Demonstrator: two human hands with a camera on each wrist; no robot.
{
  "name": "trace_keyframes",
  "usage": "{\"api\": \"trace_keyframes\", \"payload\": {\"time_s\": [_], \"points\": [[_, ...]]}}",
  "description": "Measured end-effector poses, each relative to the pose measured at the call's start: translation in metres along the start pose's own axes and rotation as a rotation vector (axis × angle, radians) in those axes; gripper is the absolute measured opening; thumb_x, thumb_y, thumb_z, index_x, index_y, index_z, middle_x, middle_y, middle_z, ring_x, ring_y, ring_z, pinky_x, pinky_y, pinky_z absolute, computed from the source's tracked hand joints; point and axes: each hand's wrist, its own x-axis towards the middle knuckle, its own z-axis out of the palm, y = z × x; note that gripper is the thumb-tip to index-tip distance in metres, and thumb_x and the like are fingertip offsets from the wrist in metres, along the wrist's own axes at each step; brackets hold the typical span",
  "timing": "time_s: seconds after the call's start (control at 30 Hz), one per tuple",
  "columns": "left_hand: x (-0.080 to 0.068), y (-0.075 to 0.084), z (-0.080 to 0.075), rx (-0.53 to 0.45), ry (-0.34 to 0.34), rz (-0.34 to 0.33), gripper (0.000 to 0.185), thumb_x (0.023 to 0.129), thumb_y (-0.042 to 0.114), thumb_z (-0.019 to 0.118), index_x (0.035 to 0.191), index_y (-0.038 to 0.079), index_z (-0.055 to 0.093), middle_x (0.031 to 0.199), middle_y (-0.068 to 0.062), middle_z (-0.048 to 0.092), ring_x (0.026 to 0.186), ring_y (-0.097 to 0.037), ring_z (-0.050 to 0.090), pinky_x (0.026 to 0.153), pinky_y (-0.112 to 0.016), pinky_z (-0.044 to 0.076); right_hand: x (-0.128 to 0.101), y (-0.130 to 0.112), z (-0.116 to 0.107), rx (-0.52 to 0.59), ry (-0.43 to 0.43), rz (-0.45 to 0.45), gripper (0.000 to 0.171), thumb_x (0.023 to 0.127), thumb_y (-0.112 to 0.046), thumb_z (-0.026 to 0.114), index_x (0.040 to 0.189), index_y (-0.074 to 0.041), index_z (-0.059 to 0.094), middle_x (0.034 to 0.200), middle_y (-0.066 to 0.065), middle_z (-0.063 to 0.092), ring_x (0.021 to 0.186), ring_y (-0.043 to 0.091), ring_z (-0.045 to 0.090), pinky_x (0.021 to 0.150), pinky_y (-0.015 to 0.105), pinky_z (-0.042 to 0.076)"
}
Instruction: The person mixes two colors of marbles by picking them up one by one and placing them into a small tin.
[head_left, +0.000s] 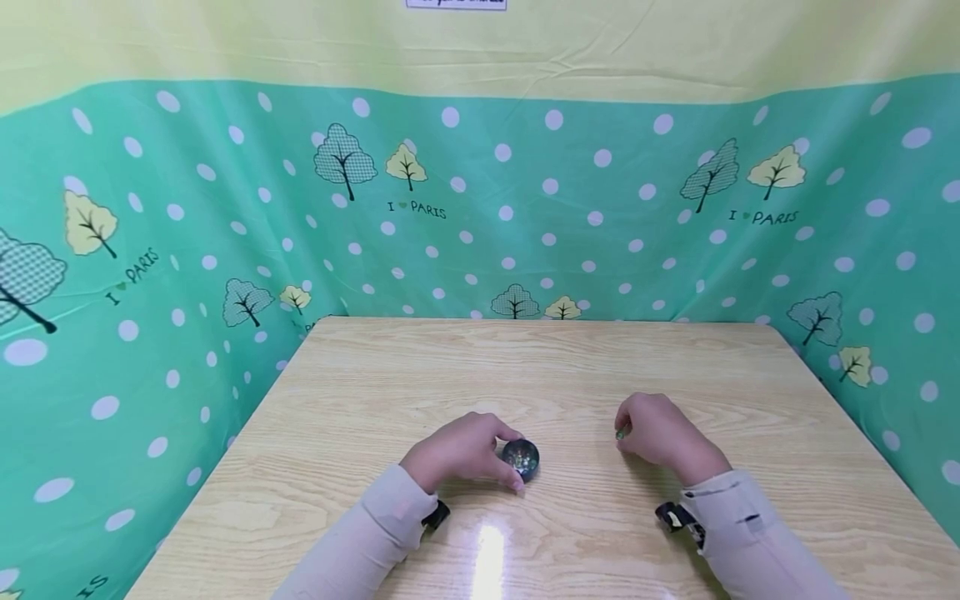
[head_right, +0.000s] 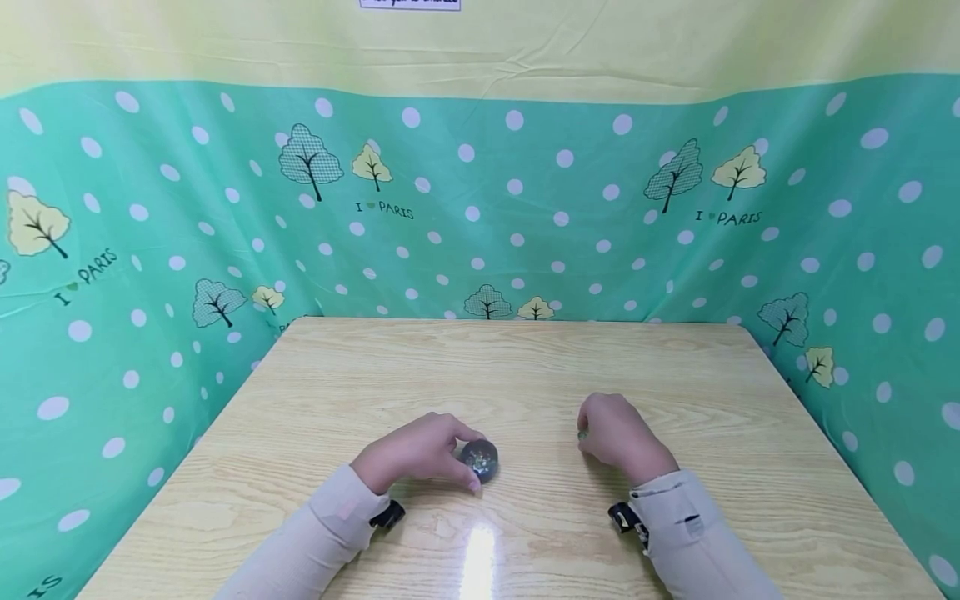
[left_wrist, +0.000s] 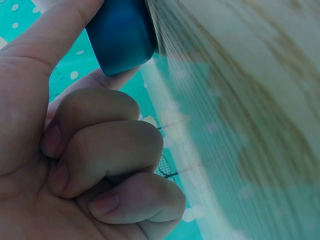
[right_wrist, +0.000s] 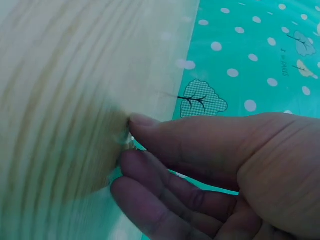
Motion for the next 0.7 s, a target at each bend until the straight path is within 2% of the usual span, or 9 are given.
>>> {"api": "trace_keyframes", "payload": {"time_s": [0.07, 0.23, 0.47, 0.7], "points": [[0.000, 0.000, 0.000, 0.004, 0.000, -0.002, 0.072, 0.068, 0.052, 0.094, 0.131, 0.024, 0.073, 0.131, 0.006, 0.071, 0.110, -0.005, 0.063, 0.090, -0.026, 0.053, 0.001, 0.000, 0.002, -0.007, 0.007, -0.010, 0.009, 0.082, -0.005, 0.083, 0.086, -0.009, 0.076, 0.082, 0.000, 0.067, 0.073, 0.017, 0.058, 0.068, 0.037, 0.052], [0.000, 0.000, -0.001, 0.009, 0.000, -0.001, 0.073, 0.069, 0.052, 0.094, 0.132, 0.024, 0.072, 0.132, 0.006, 0.071, 0.113, -0.007, 0.064, 0.092, -0.027, 0.053, 0.001, -0.002, 0.003, -0.021, 0.020, -0.028, 0.012, 0.083, -0.004, 0.082, 0.077, -0.012, 0.074, 0.075, -0.002, 0.065, 0.069, 0.016, 0.056, 0.063, 0.033, 0.049], [0.000, -0.001, 0.000, -0.002, 0.003, 0.000, 0.072, 0.068, 0.051, 0.095, 0.131, 0.024, 0.073, 0.129, 0.006, 0.072, 0.106, -0.004, 0.064, 0.089, -0.025, 0.052, -0.001, -0.011, 0.005, -0.050, 0.031, -0.039, 0.011, 0.084, -0.006, 0.081, 0.078, -0.012, 0.075, 0.074, -0.003, 0.065, 0.067, 0.014, 0.056, 0.063, 0.033, 0.050], [0.000, 0.000, 0.000, 0.001, 0.002, -0.003, 0.072, 0.067, 0.052, 0.095, 0.131, 0.024, 0.073, 0.130, 0.006, 0.072, 0.107, -0.006, 0.064, 0.089, -0.025, 0.052, -0.003, -0.016, 0.010, -0.082, 0.065, -0.087, 0.011, 0.083, -0.006, 0.081, 0.077, -0.013, 0.075, 0.075, -0.004, 0.066, 0.067, 0.012, 0.057, 0.063, 0.032, 0.051]]}}
